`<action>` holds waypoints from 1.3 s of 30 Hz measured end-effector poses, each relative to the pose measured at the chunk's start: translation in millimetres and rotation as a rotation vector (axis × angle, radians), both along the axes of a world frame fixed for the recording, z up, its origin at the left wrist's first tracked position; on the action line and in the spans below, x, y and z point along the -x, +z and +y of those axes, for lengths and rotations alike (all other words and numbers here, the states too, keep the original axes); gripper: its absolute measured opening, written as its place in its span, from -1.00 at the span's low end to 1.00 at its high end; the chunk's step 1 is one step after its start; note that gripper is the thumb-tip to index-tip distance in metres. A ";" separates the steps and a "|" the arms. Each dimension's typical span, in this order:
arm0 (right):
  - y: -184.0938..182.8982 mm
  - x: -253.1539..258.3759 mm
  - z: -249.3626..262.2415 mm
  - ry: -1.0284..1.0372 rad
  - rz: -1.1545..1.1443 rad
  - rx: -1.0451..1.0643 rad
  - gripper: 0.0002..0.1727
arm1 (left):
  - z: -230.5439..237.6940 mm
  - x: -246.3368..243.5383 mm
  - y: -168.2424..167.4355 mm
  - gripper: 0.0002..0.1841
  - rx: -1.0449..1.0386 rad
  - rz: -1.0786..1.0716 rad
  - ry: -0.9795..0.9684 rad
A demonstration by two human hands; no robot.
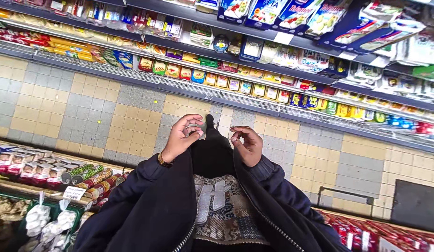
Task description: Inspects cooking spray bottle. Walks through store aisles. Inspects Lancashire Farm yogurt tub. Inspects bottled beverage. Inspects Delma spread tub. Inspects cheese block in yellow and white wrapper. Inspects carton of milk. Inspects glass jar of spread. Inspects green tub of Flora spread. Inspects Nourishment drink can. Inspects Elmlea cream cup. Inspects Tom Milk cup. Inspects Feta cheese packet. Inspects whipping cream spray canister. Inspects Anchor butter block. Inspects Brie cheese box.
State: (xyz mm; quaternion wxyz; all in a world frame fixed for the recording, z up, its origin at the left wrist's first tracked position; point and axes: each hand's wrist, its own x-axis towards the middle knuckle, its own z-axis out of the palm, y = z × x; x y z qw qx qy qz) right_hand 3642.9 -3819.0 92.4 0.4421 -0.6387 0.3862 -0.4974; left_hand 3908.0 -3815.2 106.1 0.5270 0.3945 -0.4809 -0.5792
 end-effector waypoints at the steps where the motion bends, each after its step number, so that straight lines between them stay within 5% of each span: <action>1: 0.1 -1.0 1.5 -0.004 0.002 -0.002 -0.66 | 0.5 -0.8 -0.5 -0.51 0.002 0.000 -0.005; 20: -6.3 16.8 -28.3 -0.043 -0.001 -0.045 -0.66 | -59.9 14.1 -19.2 -0.43 -0.066 0.018 -0.019; 34: -19.2 86.3 -110.1 -0.072 -0.035 -0.157 -0.59 | -277.7 63.1 -66.5 -0.19 -0.143 -0.473 -0.025; 39: -26.5 113.0 -135.1 -0.055 0.026 -0.187 -0.59 | -370.7 77.5 -120.3 -0.10 -0.136 -0.712 -0.007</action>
